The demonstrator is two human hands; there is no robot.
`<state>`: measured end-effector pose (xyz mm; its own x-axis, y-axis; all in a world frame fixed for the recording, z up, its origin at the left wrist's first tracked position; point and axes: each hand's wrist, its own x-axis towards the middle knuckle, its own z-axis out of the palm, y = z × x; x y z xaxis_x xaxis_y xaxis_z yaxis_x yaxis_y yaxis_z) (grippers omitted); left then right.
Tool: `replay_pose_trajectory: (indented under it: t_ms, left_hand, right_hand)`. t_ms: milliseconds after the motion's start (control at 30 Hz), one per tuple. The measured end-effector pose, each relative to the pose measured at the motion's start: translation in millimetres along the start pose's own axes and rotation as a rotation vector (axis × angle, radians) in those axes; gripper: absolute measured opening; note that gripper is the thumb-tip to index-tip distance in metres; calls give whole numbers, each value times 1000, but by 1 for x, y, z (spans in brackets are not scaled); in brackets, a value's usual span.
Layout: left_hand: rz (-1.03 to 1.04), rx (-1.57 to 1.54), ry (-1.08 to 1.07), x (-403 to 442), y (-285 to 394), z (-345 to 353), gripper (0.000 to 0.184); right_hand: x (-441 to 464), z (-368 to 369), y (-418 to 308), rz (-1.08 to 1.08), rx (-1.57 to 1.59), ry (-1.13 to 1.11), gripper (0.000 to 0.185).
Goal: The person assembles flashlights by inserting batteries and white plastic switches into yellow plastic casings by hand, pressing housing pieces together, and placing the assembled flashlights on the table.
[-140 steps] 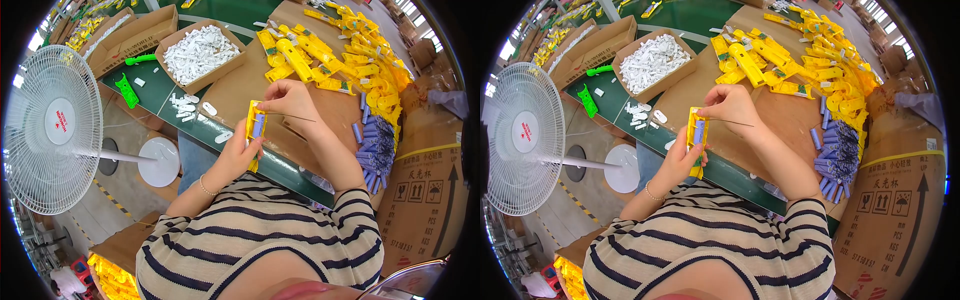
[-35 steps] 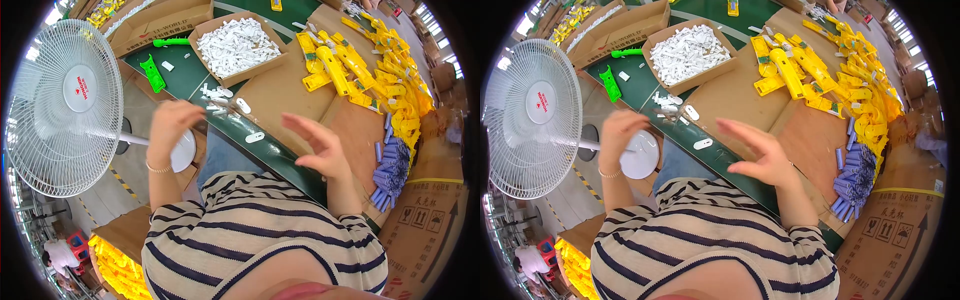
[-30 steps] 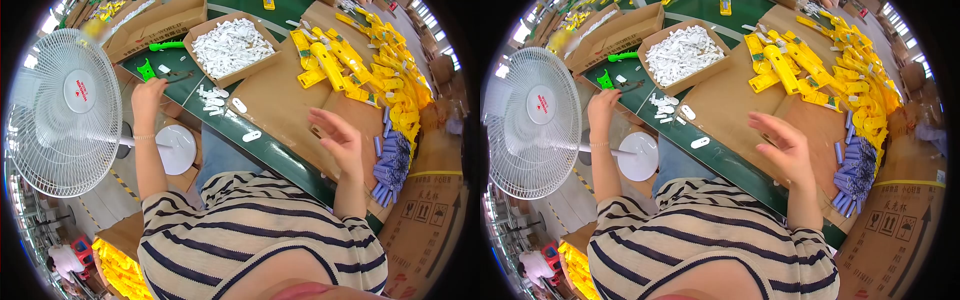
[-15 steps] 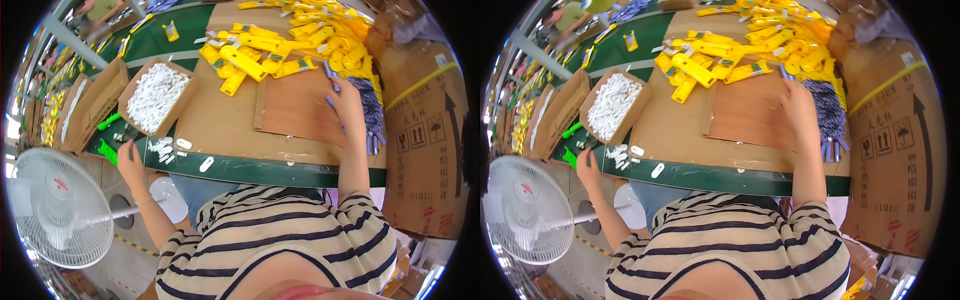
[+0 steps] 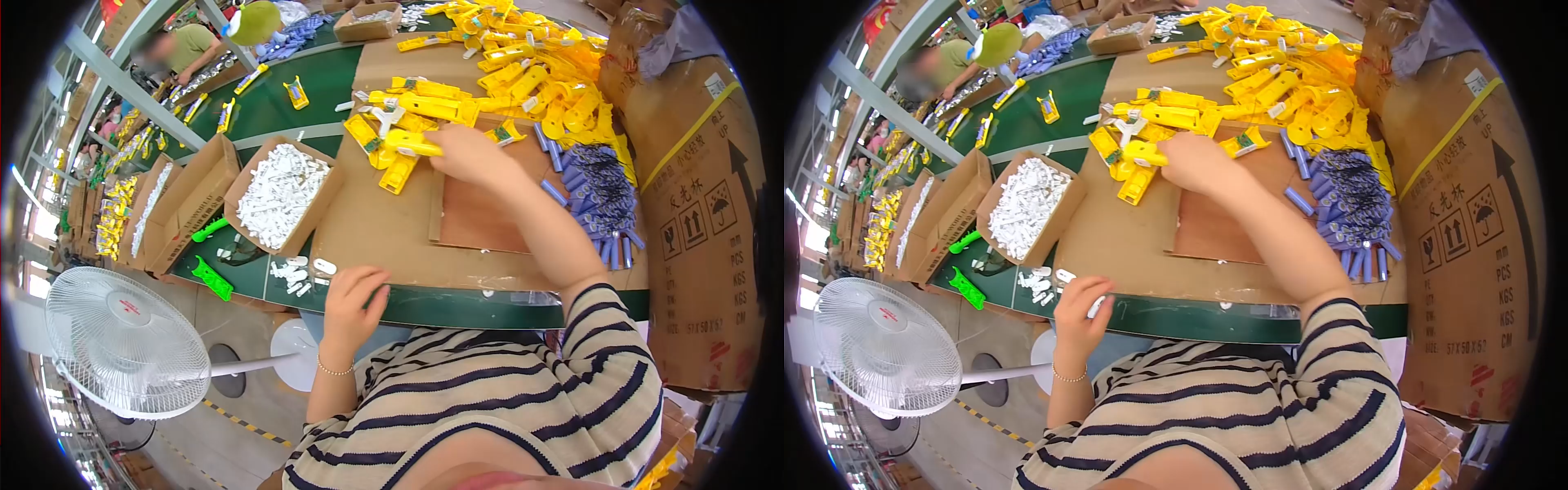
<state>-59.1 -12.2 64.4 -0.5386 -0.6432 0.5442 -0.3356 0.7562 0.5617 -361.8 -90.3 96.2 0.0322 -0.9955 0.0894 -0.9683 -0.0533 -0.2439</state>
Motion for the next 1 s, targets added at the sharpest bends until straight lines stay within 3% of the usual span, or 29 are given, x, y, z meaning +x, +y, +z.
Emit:
replay_pose_trajectory:
  t_ms: [67,167,233,333,433,467,567,600,667,700,733,833,867,967,1000]
  left_hand:
    - [-104,-16,66,-1,-8,-10,26]
    - [-65,-57,114,32,0,-17,37]
    - [12,-75,10,63,15,-14,49]
    - [-18,-310,-247,94,23,1,46]
    - [-113,-1037,-573,100,-1,18,41]
    - [-141,-1031,-465,94,-1,21,46]
    - [-212,-1413,-229,93,20,18,55]
    - [-252,-1309,-144,92,27,17,64]
    - [-212,-1226,-70,90,24,17,63]
    - [-194,-1183,-36,90,22,16,63]
    - [-201,-1124,5,89,20,15,62]
    - [-235,-1023,153,85,11,12,58]
    - [-257,-1044,222,83,8,12,57]
    - [-291,-988,351,76,0,14,47]
    - [-273,-896,359,73,-7,18,43]
  right_hand:
    - [-23,-28,5,-184,79,87,38]
    - [-59,-93,-30,-230,138,2,29]
    - [-72,-119,-61,-217,159,-121,25]
    - [-70,-117,-70,-550,380,-220,31]
    - [-77,-100,-70,-322,685,18,51]
    - [-80,-96,-69,-211,824,60,63]
    - [-91,-27,-60,-186,1428,218,64]
    - [-98,-2,-59,-192,1620,-82,68]
    - [-118,47,-68,-155,1687,-453,65]
    - [-121,49,-75,-324,1523,-544,53]
    - [-130,61,-84,-300,1606,-575,36]
    - [-145,63,-93,25,1517,-632,27]
    - [-149,73,-97,20,1497,-525,27]
    - [-154,44,-110,-54,860,-393,28]
    - [-160,41,-114,-146,770,-198,29]
